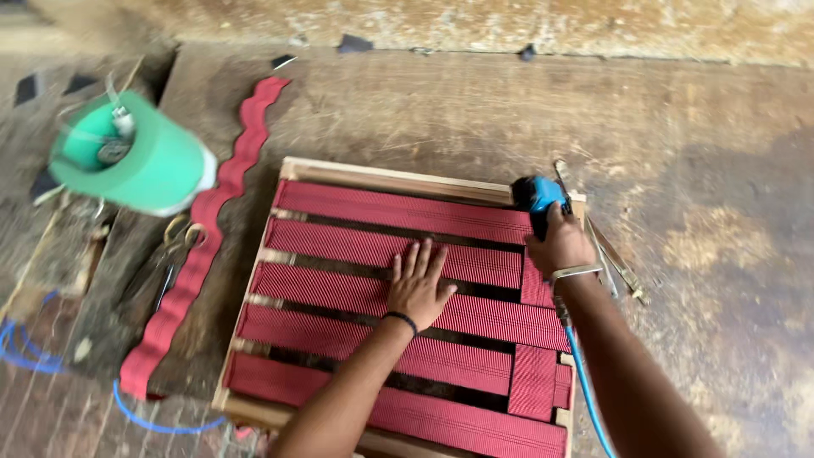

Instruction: The person weaves red straps across a wooden frame, securing them with a pneumatic staple gun. They repeatedly pull, align, and staple the straps to create a woven pattern.

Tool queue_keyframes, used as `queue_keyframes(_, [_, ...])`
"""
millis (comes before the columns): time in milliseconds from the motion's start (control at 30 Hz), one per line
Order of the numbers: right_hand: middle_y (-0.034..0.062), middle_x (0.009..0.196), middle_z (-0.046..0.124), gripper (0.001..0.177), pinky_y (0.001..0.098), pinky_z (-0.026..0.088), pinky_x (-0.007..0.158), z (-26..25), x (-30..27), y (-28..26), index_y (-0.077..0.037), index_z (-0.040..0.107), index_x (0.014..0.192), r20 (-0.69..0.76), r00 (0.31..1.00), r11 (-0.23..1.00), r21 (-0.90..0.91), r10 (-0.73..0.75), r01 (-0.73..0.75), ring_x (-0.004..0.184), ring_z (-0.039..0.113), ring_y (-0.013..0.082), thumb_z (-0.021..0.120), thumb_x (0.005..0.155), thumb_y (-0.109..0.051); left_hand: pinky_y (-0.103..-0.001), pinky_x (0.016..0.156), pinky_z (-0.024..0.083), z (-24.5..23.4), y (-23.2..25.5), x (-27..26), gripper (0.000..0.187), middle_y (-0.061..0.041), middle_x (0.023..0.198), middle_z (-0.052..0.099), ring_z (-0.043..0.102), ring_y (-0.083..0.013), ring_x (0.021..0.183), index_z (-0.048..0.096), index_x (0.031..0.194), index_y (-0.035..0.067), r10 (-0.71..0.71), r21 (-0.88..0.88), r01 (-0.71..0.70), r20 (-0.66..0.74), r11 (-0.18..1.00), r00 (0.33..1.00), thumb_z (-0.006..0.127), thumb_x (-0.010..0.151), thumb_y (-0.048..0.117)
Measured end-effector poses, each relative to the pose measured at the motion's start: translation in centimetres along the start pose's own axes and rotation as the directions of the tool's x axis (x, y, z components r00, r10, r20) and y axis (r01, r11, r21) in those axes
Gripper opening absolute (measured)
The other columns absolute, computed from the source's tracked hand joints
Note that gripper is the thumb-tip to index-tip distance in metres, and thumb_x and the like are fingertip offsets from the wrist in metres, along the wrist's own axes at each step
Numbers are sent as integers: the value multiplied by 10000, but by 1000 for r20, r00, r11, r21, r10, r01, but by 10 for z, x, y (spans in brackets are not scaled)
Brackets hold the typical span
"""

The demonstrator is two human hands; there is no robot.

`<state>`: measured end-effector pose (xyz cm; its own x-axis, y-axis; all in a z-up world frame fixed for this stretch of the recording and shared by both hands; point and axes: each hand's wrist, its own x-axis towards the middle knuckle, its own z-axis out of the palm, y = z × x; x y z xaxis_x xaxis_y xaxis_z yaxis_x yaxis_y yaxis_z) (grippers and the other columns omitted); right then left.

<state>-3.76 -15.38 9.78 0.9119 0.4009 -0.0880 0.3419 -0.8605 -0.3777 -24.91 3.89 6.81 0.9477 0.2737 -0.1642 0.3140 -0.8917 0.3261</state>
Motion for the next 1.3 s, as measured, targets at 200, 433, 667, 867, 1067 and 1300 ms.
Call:
queue_keyframes(200, [212, 1266, 583, 857, 548, 542, 877, 32, -44, -16, -221, 491, 1569, -105, 993, 992, -115, -62, 49, 1182, 588, 405, 797, 798, -436, -563, 1227, 136, -2, -45, -95, 726, -158, 1644, 260, 203, -348, 1524, 361, 1548, 165, -112, -160, 109, -11, 981, 994, 657, 937, 422])
queue_keyframes(433, [182, 1316, 584, 554, 499, 527, 1038, 50, -88, -61, -141, 673, 1301, -366, 865, 938, -180, -343, 296, 1213, 575, 376, 811, 798, -328, -457, 957, 548, -34, -226, -140, 386, -136, 1245, 711, 676, -373, 1128, 623, 1311, 146, -518, -450, 293, -539, 843, 664, 662, 934, 217])
queue_keyframes(667, [102, 1344, 602, 305, 437, 574, 895, 117, -183, -216, -175, 755, 1089, -102, 947, 936, 154, -304, 316, 1199, 603, 326, 797, 795, -244, -649, 1005, 389, -75, -425, -188, 1030, -295, 1327, 572, 547, -510, 1280, 557, 1395, 69, -757, -54, 853, -493, 519, 429, 930, 478, 354])
queue_keyframes(867, [78, 1308, 604, 264, 414, 596, 887, 140, -236, -304, -210, 756, 1073, 62, 900, 891, 182, -432, 415, 1193, 637, 311, 790, 829, -306, -485, 953, 511, -86, -451, -232, 641, -221, 1120, 696, 663, -382, 1085, 603, 1298, 89, -751, 44, 768, -181, 638, 635, 836, 735, 285])
queue_keyframes(1067, [55, 1164, 779, 395, 356, 628, 939, 144, -261, -345, -169, 718, 1202, 532, 818, 886, 460, -219, -63, 1083, 772, 200, 694, 884, -403, -521, 726, 570, -133, -376, -257, 250, -192, 831, 719, 709, -393, 825, 715, 1144, 239, -587, -143, 570, -157, 809, 794, 709, 896, 272])
queue_keyframes(1300, [208, 1080, 735, 436, 461, 572, 935, 155, -261, -348, 82, 634, 1226, 697, 640, 257, 716, -324, -649, 1017, 710, 323, 674, 951, -253, -505, 709, 573, -147, -175, -280, 173, -184, 902, 712, 712, -367, 804, 684, 928, 54, 29, -149, -58, -185, 987, 982, 684, 774, 133])
